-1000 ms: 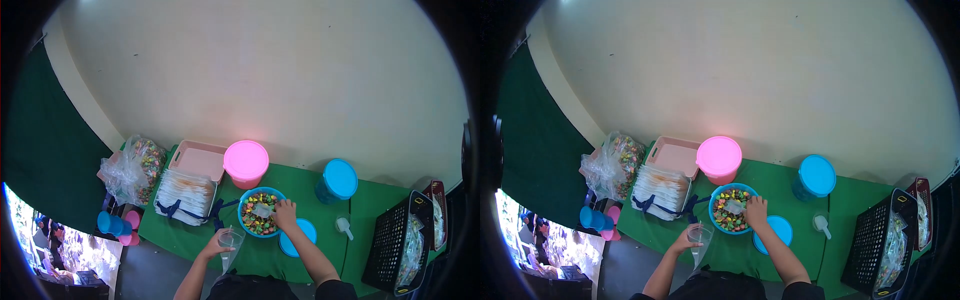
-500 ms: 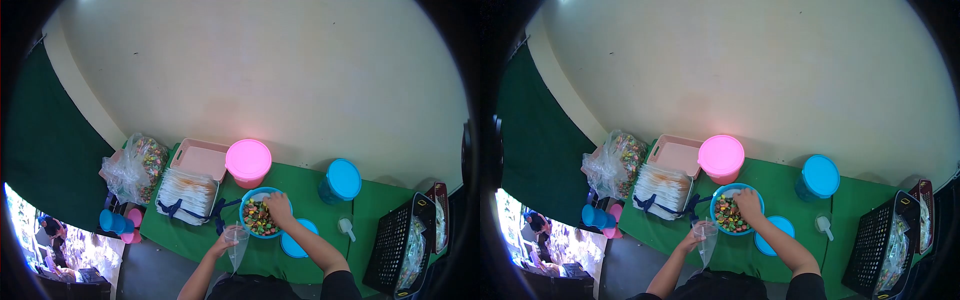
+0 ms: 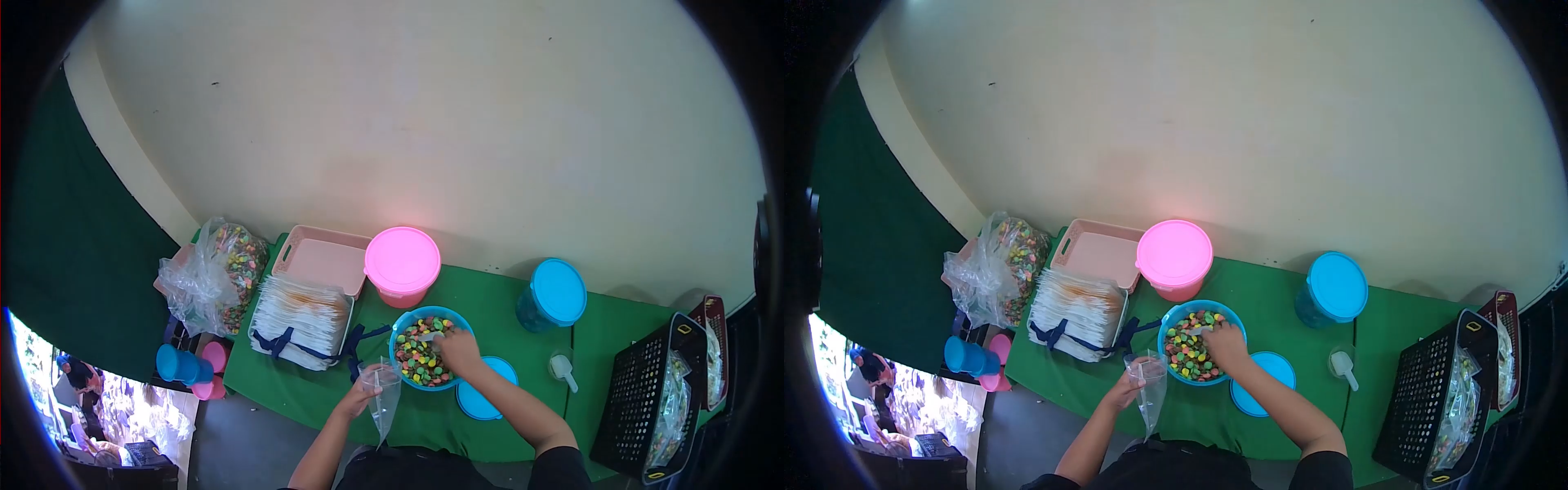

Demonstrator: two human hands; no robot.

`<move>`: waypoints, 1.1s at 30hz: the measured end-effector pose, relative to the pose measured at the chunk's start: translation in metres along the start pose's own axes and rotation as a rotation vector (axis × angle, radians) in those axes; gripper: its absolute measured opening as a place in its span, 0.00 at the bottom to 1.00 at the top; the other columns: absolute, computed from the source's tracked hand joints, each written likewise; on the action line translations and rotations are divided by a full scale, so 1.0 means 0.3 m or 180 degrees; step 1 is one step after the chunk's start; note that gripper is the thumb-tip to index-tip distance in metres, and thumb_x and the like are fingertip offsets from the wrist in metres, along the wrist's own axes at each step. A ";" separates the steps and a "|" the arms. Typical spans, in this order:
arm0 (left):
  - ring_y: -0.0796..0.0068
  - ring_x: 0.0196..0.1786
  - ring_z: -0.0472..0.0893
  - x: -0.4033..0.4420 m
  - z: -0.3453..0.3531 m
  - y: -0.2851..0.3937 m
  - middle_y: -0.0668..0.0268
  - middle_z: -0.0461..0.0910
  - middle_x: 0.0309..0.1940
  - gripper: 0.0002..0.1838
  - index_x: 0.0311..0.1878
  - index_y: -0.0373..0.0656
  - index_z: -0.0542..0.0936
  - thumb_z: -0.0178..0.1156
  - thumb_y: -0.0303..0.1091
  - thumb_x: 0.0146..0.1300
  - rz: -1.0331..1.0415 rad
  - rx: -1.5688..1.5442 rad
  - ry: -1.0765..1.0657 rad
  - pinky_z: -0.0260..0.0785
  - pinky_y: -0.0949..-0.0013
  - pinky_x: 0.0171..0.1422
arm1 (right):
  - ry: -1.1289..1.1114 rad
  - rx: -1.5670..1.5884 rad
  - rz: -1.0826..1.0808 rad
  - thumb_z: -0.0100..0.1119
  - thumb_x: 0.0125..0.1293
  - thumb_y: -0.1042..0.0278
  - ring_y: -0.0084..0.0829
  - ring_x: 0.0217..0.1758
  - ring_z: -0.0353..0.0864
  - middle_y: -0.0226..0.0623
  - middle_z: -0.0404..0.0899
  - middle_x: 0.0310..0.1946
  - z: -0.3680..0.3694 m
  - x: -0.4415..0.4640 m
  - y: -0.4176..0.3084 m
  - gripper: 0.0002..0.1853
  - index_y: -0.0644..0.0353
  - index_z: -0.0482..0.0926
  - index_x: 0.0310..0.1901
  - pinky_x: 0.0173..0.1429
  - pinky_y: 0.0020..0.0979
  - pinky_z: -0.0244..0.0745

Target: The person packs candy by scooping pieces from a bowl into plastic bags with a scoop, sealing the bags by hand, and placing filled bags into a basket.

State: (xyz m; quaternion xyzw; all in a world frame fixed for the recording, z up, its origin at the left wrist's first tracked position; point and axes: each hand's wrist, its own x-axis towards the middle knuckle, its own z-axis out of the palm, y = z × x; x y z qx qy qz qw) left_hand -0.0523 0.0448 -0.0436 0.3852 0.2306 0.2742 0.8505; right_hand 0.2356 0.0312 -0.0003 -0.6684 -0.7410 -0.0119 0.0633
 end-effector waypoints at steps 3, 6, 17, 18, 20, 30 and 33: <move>0.58 0.66 0.66 0.001 -0.010 0.006 0.55 0.66 0.62 0.45 0.66 0.42 0.58 0.69 0.45 0.48 -0.0140 0.0054 0.0093 0.55 0.54 0.69 | -0.0103 0.0349 0.0259 0.60 0.46 0.68 0.39 0.27 0.80 0.38 0.77 0.19 -0.019 -0.022 -0.052 0.10 0.53 0.79 0.34 0.29 0.39 0.74; 0.58 0.66 0.66 0.007 -0.018 0.009 0.55 0.66 0.62 0.45 0.66 0.42 0.58 0.69 0.45 0.48 -0.0169 0.0036 -0.0051 0.55 0.54 0.68 | -0.0190 0.0507 0.0526 0.60 0.48 0.66 0.39 0.25 0.80 0.39 0.77 0.19 -0.026 -0.034 -0.069 0.10 0.54 0.79 0.35 0.29 0.40 0.74; 0.54 0.68 0.63 0.015 -0.075 -0.011 0.54 0.64 0.64 0.44 0.67 0.41 0.56 0.67 0.45 0.50 -0.0190 -0.0099 -0.0173 0.52 0.50 0.71 | -0.0647 0.0884 0.1371 0.60 0.51 0.55 0.37 0.28 0.82 0.35 0.80 0.21 0.037 -0.012 -0.056 0.15 0.49 0.80 0.39 0.34 0.41 0.76; 0.54 0.68 0.63 0.011 -0.075 -0.013 0.54 0.64 0.64 0.44 0.67 0.41 0.56 0.67 0.45 0.50 -0.0193 -0.0099 -0.0169 0.52 0.50 0.71 | -0.0723 0.1073 0.1382 0.60 0.51 0.54 0.36 0.28 0.82 0.35 0.80 0.20 0.031 -0.020 -0.052 0.15 0.49 0.80 0.40 0.34 0.41 0.76; 0.54 0.68 0.63 0.011 -0.078 -0.012 0.53 0.63 0.64 0.45 0.68 0.41 0.55 0.68 0.45 0.50 -0.0214 -0.0147 -0.0144 0.51 0.50 0.72 | -0.0802 0.1131 0.1375 0.60 0.51 0.54 0.36 0.28 0.82 0.35 0.80 0.21 0.027 -0.012 -0.043 0.15 0.49 0.80 0.40 0.35 0.40 0.76; 0.56 0.68 0.63 0.011 -0.080 -0.027 0.54 0.63 0.64 0.47 0.68 0.41 0.54 0.68 0.46 0.50 -0.0199 -0.0243 -0.0160 0.51 0.50 0.72 | -0.0857 0.1140 0.1302 0.60 0.51 0.50 0.41 0.34 0.82 0.39 0.82 0.27 0.055 0.007 -0.079 0.18 0.49 0.81 0.41 0.38 0.42 0.77; 0.56 0.68 0.64 0.008 -0.076 -0.029 0.54 0.64 0.64 0.47 0.68 0.41 0.54 0.68 0.46 0.50 -0.0173 -0.0246 -0.0130 0.52 0.51 0.71 | -0.0874 0.1118 0.1328 0.59 0.51 0.47 0.41 0.36 0.82 0.40 0.82 0.29 0.046 0.009 -0.086 0.19 0.49 0.82 0.41 0.40 0.42 0.76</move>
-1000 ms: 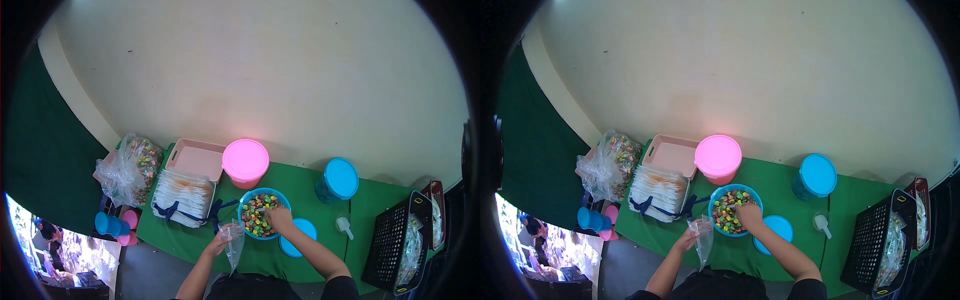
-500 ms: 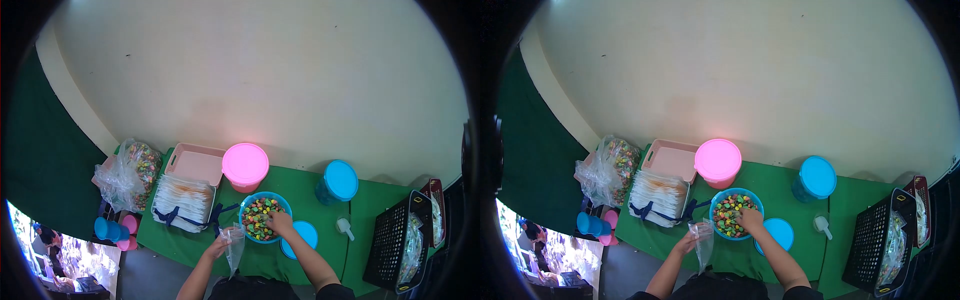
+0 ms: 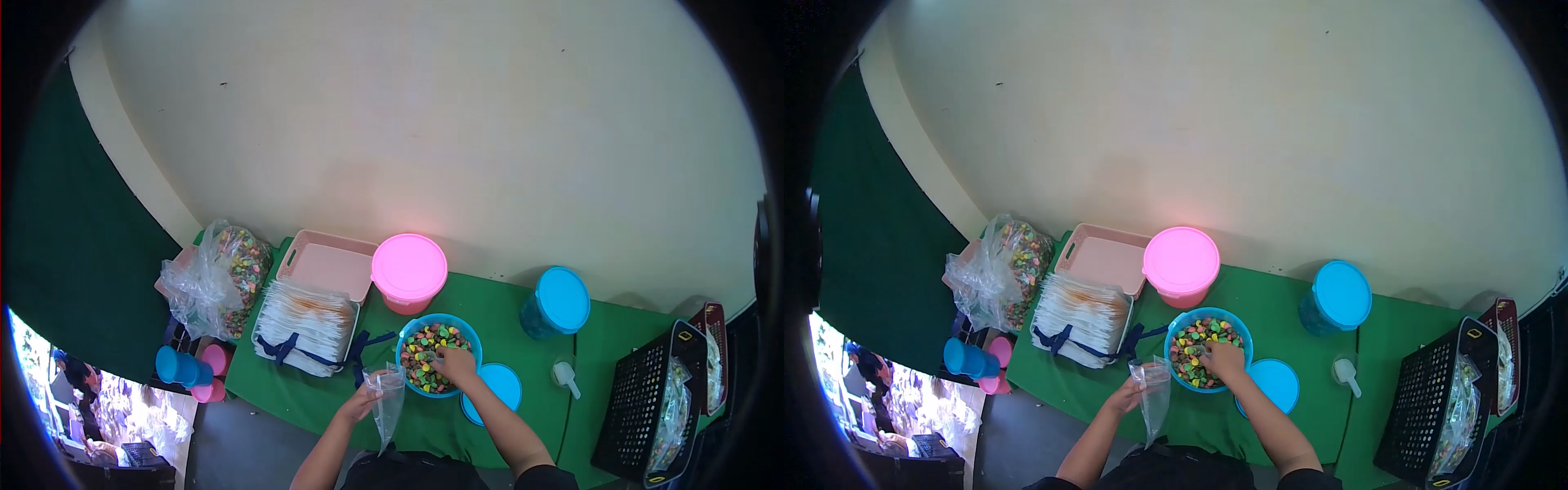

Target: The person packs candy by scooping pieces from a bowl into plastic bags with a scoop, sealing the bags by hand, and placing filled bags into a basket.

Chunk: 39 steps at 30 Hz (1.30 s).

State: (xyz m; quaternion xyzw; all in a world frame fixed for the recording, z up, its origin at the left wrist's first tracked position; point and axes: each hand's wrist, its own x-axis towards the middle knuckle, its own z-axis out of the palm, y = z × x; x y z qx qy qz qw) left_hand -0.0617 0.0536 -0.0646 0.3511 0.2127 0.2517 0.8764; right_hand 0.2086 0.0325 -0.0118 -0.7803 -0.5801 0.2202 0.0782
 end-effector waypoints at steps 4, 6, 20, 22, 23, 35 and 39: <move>0.57 0.68 0.63 -0.003 0.003 -0.006 0.55 0.64 0.64 0.47 0.68 0.41 0.54 0.69 0.46 0.50 0.0006 0.0025 0.0055 0.52 0.51 0.72 | -0.0198 0.0283 0.0022 0.59 0.50 0.46 0.41 0.36 0.82 0.39 0.82 0.30 0.035 0.021 0.044 0.20 0.48 0.82 0.42 0.40 0.42 0.76; 0.57 0.68 0.63 -0.002 0.007 -0.005 0.55 0.64 0.64 0.47 0.68 0.41 0.54 0.69 0.46 0.50 0.0011 0.0037 0.0049 0.52 0.51 0.72 | -0.0161 0.0191 0.0076 0.59 0.50 0.46 0.40 0.36 0.82 0.39 0.83 0.31 0.045 0.022 0.033 0.20 0.47 0.82 0.42 0.40 0.41 0.76; 0.66 0.60 0.71 -0.011 0.102 0.071 0.59 0.72 0.55 0.45 0.64 0.41 0.61 0.75 0.37 0.42 0.0118 0.1603 0.0663 0.61 0.61 0.65 | 0.0187 0.0923 -0.0203 0.60 0.50 0.48 0.41 0.32 0.81 0.40 0.81 0.26 0.016 0.017 0.097 0.17 0.52 0.81 0.34 0.39 0.40 0.76; 0.67 0.59 0.71 0.006 0.122 0.078 0.59 0.72 0.54 0.46 0.64 0.40 0.61 0.76 0.39 0.41 0.0128 0.1806 0.0720 0.61 0.61 0.64 | 0.0473 0.0830 -0.0475 0.60 0.50 0.47 0.41 0.30 0.81 0.41 0.80 0.24 -0.020 0.004 0.084 0.18 0.53 0.81 0.34 0.38 0.41 0.75; 0.67 0.58 0.71 0.011 0.132 0.075 0.59 0.72 0.54 0.48 0.63 0.40 0.61 0.77 0.41 0.40 0.0127 0.2002 0.0775 0.62 0.61 0.64 | 0.0318 0.0994 -0.0245 0.60 0.50 0.50 0.41 0.31 0.81 0.41 0.81 0.26 -0.043 -0.012 0.086 0.17 0.54 0.80 0.33 0.38 0.39 0.75; 0.59 0.60 0.70 0.097 0.214 0.094 0.52 0.69 0.56 0.54 0.62 0.34 0.63 0.76 0.55 0.33 0.0437 0.3629 0.1255 0.62 0.61 0.65 | 0.0370 0.1421 -0.0250 0.59 0.48 0.55 0.41 0.26 0.80 0.42 0.78 0.21 -0.234 -0.068 0.147 0.13 0.54 0.80 0.32 0.33 0.38 0.73; 0.56 0.59 0.70 0.117 0.271 0.127 0.51 0.68 0.55 0.54 0.61 0.34 0.64 0.76 0.56 0.32 0.0449 0.4086 0.1267 0.63 0.59 0.64 | 0.0243 0.0871 -0.0427 0.58 0.49 0.56 0.42 0.28 0.81 0.43 0.80 0.22 -0.314 -0.080 0.092 0.13 0.53 0.80 0.32 0.34 0.39 0.74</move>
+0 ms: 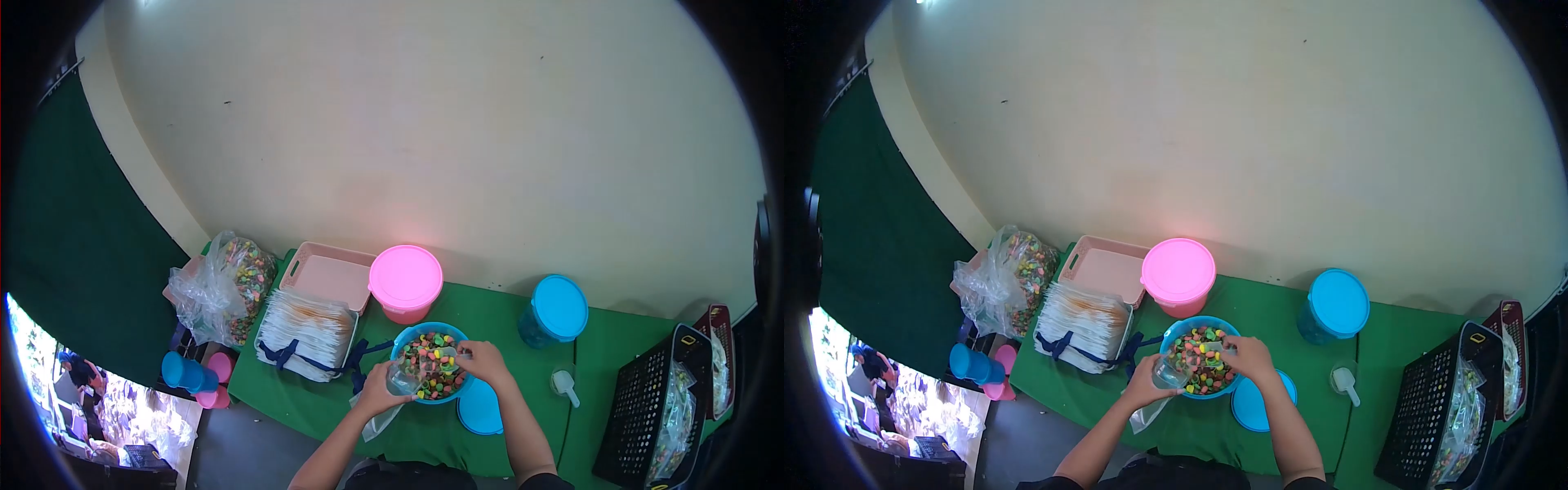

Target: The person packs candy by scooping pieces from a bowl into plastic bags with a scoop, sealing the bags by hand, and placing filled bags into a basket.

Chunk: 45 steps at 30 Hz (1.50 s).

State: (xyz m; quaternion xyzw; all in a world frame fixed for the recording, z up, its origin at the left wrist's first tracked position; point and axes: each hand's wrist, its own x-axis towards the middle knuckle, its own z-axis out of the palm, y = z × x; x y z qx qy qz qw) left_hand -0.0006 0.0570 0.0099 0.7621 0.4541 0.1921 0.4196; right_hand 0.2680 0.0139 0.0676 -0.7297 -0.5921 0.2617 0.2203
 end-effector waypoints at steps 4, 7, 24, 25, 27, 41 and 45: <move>0.54 0.56 0.70 0.024 0.005 0.031 0.53 0.69 0.51 0.53 0.60 0.36 0.65 0.76 0.56 0.32 0.0318 0.0284 0.0163 0.63 0.58 0.62 | -0.0166 -0.0421 0.0000 0.58 0.51 0.58 0.42 0.30 0.82 0.42 0.80 0.24 0.000 -0.022 -0.134 0.12 0.53 0.81 0.35 0.34 0.41 0.74; 0.54 0.56 0.70 0.027 0.005 0.058 0.54 0.70 0.50 0.52 0.59 0.37 0.66 0.76 0.55 0.32 0.0435 0.0433 0.0169 0.63 0.57 0.61 | -0.0068 -0.1085 -0.0800 0.60 0.53 0.63 0.43 0.33 0.80 0.40 0.80 0.26 0.069 -0.032 -0.149 0.09 0.50 0.79 0.37 0.36 0.44 0.73; 0.65 0.56 0.72 -0.089 -0.007 -0.159 0.57 0.71 0.54 0.50 0.62 0.39 0.61 0.78 0.43 0.36 0.0292 -0.1310 0.0068 0.66 0.60 0.61 | 0.0208 -0.1692 -0.0126 0.59 0.52 0.64 0.39 0.34 0.80 0.38 0.80 0.24 0.139 -0.076 -0.018 0.06 0.53 0.82 0.30 0.39 0.43 0.72; 0.65 0.56 0.72 -0.089 0.002 -0.162 0.57 0.70 0.56 0.50 0.62 0.39 0.60 0.78 0.42 0.37 0.0238 -0.1475 -0.0033 0.65 0.60 0.62 | 0.0201 -0.1878 -0.0255 0.57 0.53 0.65 0.38 0.35 0.80 0.38 0.80 0.24 0.169 -0.072 -0.023 0.06 0.53 0.82 0.29 0.39 0.42 0.72; 0.65 0.57 0.72 -0.081 0.018 -0.173 0.57 0.69 0.57 0.50 0.63 0.39 0.59 0.77 0.40 0.38 0.0192 -0.1646 -0.0136 0.64 0.59 0.63 | 0.0320 -0.2027 -0.0462 0.56 0.54 0.65 0.37 0.33 0.80 0.37 0.80 0.23 0.228 -0.067 -0.056 0.06 0.52 0.82 0.29 0.37 0.41 0.72; 0.65 0.62 0.68 -0.049 0.016 -0.221 0.58 0.68 0.58 0.44 0.62 0.39 0.62 0.74 0.39 0.42 -0.0014 -0.2400 -0.0446 0.59 0.60 0.67 | 0.0044 -0.1244 0.0010 0.61 0.48 0.57 0.41 0.33 0.82 0.39 0.81 0.26 0.286 -0.020 0.030 0.15 0.50 0.81 0.39 0.36 0.43 0.76; 0.65 0.62 0.68 -0.049 0.004 -0.210 0.58 0.68 0.57 0.43 0.62 0.40 0.62 0.74 0.38 0.43 -0.0194 -0.2387 -0.0525 0.59 0.60 0.67 | -0.0057 -0.0838 0.0285 0.62 0.48 0.52 0.42 0.33 0.82 0.40 0.81 0.27 0.288 -0.008 0.019 0.18 0.48 0.81 0.41 0.37 0.43 0.76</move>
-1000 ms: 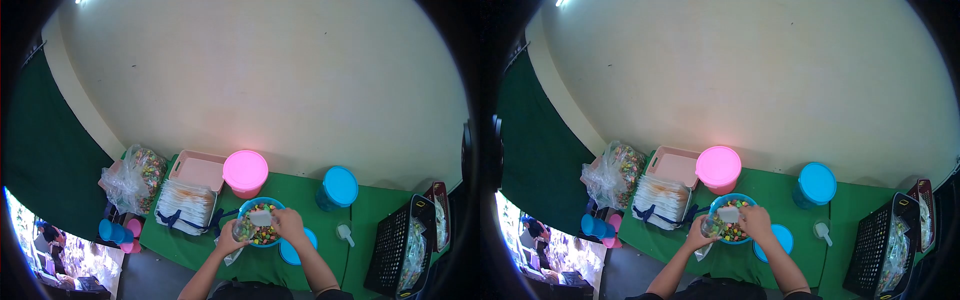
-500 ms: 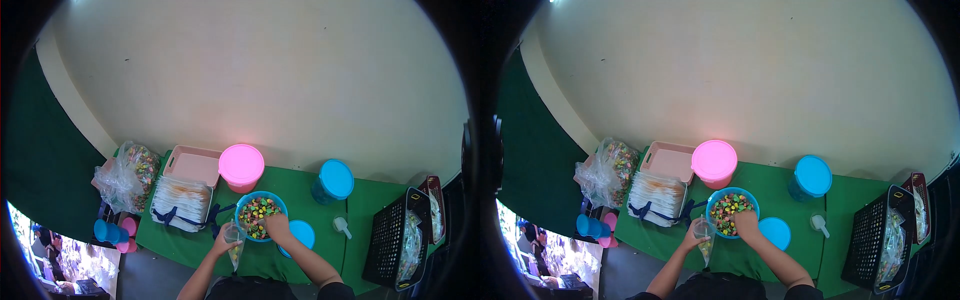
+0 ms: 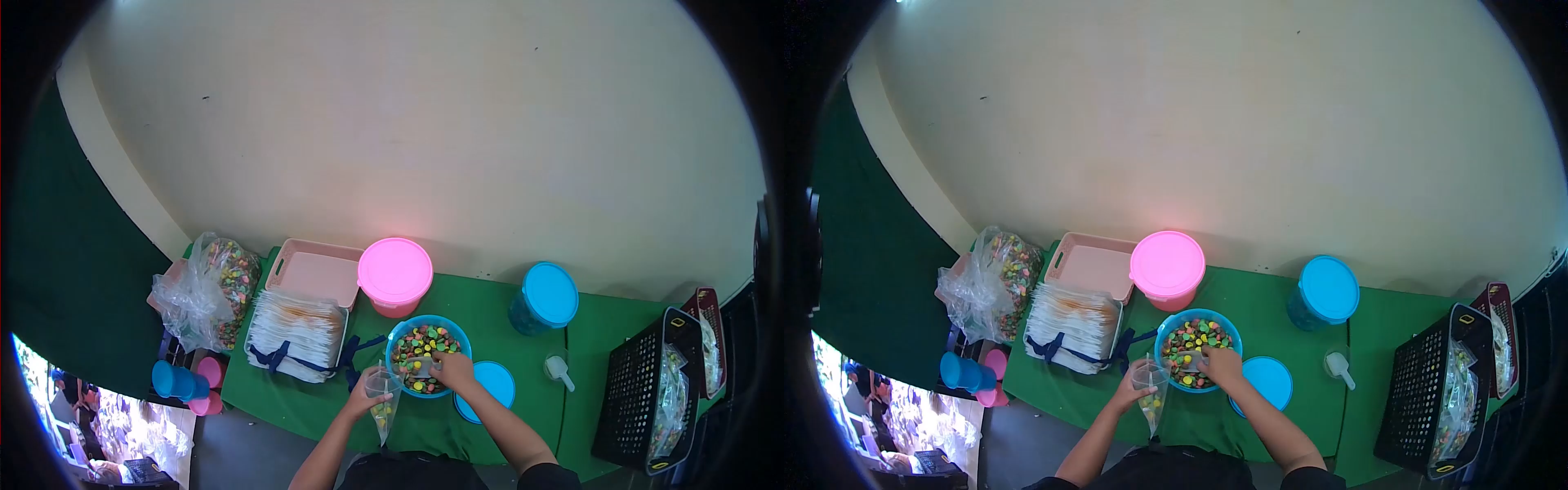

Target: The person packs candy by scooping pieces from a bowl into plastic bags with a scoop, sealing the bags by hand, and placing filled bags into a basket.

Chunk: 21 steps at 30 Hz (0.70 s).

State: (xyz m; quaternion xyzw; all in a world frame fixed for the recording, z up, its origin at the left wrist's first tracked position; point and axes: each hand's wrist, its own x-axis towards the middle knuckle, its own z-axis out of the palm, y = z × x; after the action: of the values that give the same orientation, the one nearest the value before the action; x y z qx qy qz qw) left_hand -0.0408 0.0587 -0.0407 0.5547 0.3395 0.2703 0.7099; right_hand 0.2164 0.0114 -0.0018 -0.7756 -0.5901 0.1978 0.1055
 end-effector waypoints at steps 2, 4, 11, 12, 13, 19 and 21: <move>0.65 0.62 0.68 -0.002 -0.001 0.006 0.58 0.68 0.57 0.43 0.62 0.40 0.63 0.74 0.38 0.43 0.0017 -0.0023 0.0003 0.59 0.60 0.67 | 0.0033 -0.0100 -0.0004 0.62 0.48 0.51 0.42 0.34 0.82 0.40 0.81 0.27 0.005 0.000 -0.002 0.19 0.48 0.81 0.42 0.37 0.43 0.76; 0.65 0.62 0.68 -0.003 0.000 0.011 0.58 0.68 0.57 0.43 0.62 0.40 0.63 0.74 0.38 0.43 0.0010 -0.0061 -0.0002 0.59 0.60 0.67 | -0.0068 0.0041 0.0072 0.62 0.49 0.52 0.42 0.33 0.82 0.40 0.81 0.27 0.006 0.005 0.011 0.18 0.47 0.81 0.42 0.37 0.43 0.76; 0.65 0.62 0.68 -0.001 -0.014 0.001 0.59 0.68 0.57 0.42 0.62 0.41 0.64 0.73 0.37 0.43 -0.0079 -0.0299 -0.0072 0.59 0.61 0.67 | -0.0133 -0.0578 0.0074 0.62 0.51 0.51 0.41 0.33 0.82 0.38 0.82 0.28 0.021 -0.008 -0.084 0.18 0.49 0.80 0.42 0.37 0.43 0.76; 0.65 0.62 0.68 -0.001 -0.016 -0.007 0.59 0.68 0.57 0.42 0.62 0.41 0.64 0.73 0.37 0.43 -0.0088 -0.0292 -0.0075 0.59 0.61 0.67 | -0.0218 -0.0329 0.0278 0.62 0.51 0.50 0.41 0.34 0.82 0.39 0.82 0.28 0.017 0.005 -0.090 0.19 0.50 0.80 0.42 0.37 0.43 0.76; 0.65 0.62 0.68 0.001 -0.018 -0.014 0.59 0.69 0.57 0.42 0.62 0.41 0.64 0.73 0.37 0.43 -0.0068 -0.0312 -0.0086 0.59 0.62 0.67 | -0.0294 -0.0083 0.0477 0.62 0.51 0.49 0.41 0.34 0.82 0.39 0.82 0.29 0.015 0.017 -0.091 0.19 0.51 0.80 0.42 0.37 0.43 0.76; 0.65 0.61 0.68 -0.001 -0.019 -0.032 0.60 0.69 0.56 0.41 0.62 0.43 0.64 0.73 0.36 0.43 -0.0110 -0.0465 -0.0094 0.59 0.62 0.67 | -0.0068 0.0373 0.0266 0.61 0.50 0.48 0.43 0.35 0.82 0.41 0.82 0.30 0.035 0.031 -0.010 0.19 0.52 0.82 0.39 0.38 0.43 0.75; 0.65 0.61 0.68 -0.001 -0.016 -0.027 0.60 0.69 0.56 0.42 0.62 0.43 0.64 0.73 0.36 0.43 -0.0082 -0.0453 -0.0085 0.59 0.61 0.67 | -0.0108 0.0475 0.0282 0.61 0.50 0.49 0.43 0.35 0.82 0.42 0.82 0.30 0.052 0.042 0.023 0.19 0.51 0.82 0.39 0.39 0.43 0.75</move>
State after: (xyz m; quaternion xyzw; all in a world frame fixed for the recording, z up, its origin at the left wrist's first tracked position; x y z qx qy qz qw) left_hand -0.0446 0.0596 -0.0493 0.5020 0.3171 0.2772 0.7554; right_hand 0.2186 0.0205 -0.0209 -0.7874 -0.5406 0.2588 0.1441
